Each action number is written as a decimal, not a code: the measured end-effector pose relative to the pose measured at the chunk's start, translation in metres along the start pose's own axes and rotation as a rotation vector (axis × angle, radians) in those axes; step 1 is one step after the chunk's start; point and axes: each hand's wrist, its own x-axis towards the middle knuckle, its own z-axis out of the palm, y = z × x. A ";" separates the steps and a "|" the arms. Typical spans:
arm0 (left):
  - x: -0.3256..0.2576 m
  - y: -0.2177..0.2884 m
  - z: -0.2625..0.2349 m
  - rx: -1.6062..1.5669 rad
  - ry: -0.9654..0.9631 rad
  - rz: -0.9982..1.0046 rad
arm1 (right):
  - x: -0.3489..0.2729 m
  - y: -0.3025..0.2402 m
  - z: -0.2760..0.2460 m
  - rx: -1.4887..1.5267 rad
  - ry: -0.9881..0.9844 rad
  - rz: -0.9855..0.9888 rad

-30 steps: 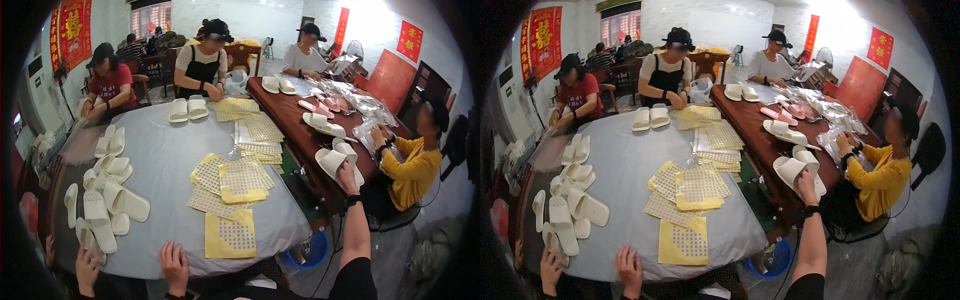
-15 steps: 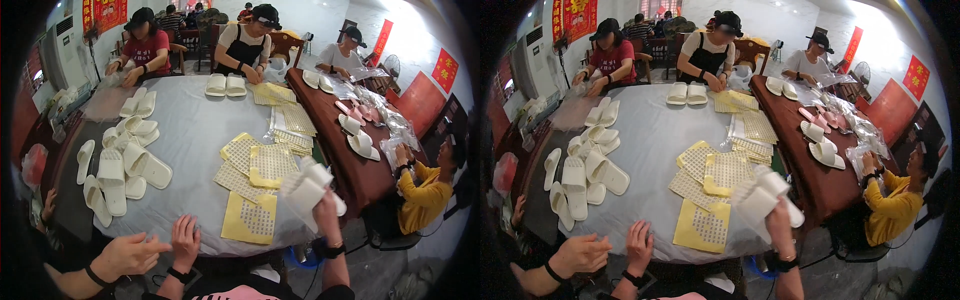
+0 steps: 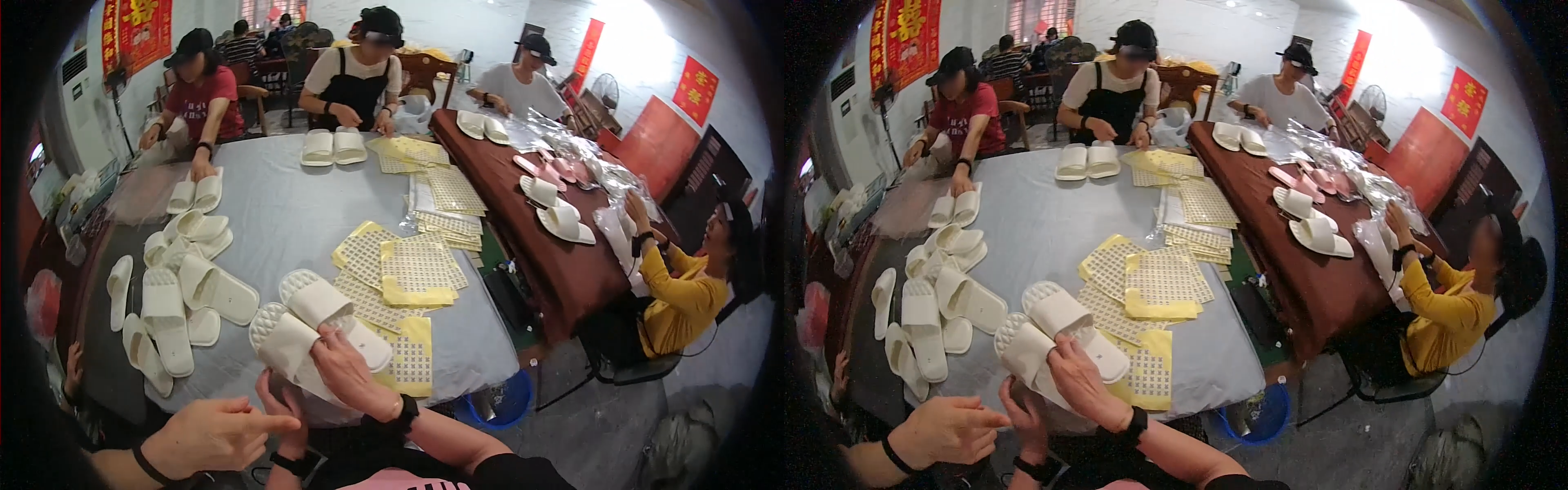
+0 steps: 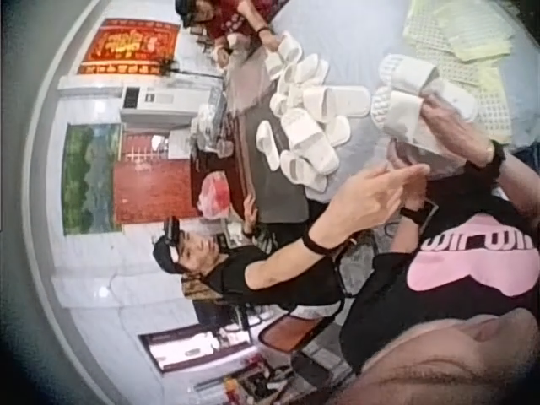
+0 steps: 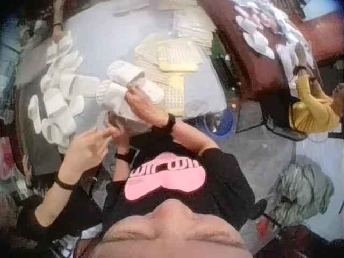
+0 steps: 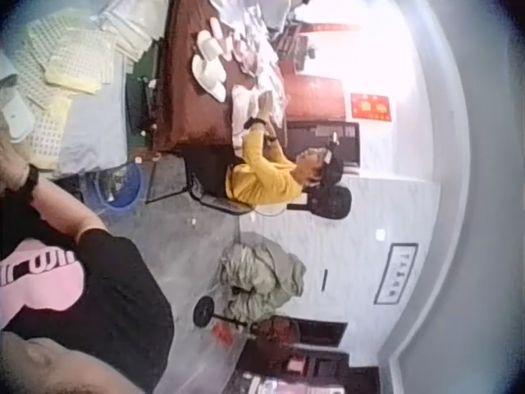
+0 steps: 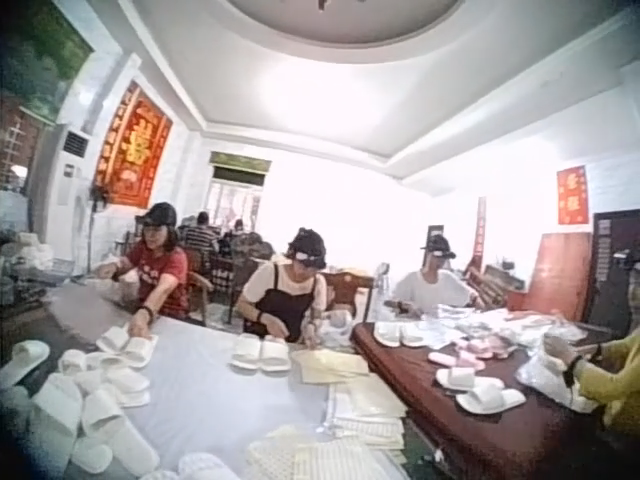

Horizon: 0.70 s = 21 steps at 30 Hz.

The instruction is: The recorder is sitting at a large communal work table, peeling adhesive labels from sheets and applying them to the footbeds of white slide-style sandals as part of a manufacturing assembly line.

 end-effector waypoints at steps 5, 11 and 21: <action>0.009 0.013 -0.001 0.205 -0.073 0.191 | -0.017 0.042 -0.019 0.139 -0.171 -0.074; 0.006 0.009 0.001 0.273 -0.041 0.228 | -0.047 0.109 -0.115 0.243 0.091 0.174; 0.010 -0.015 0.007 0.373 -0.070 0.289 | -0.154 0.258 -0.360 -0.841 0.794 0.554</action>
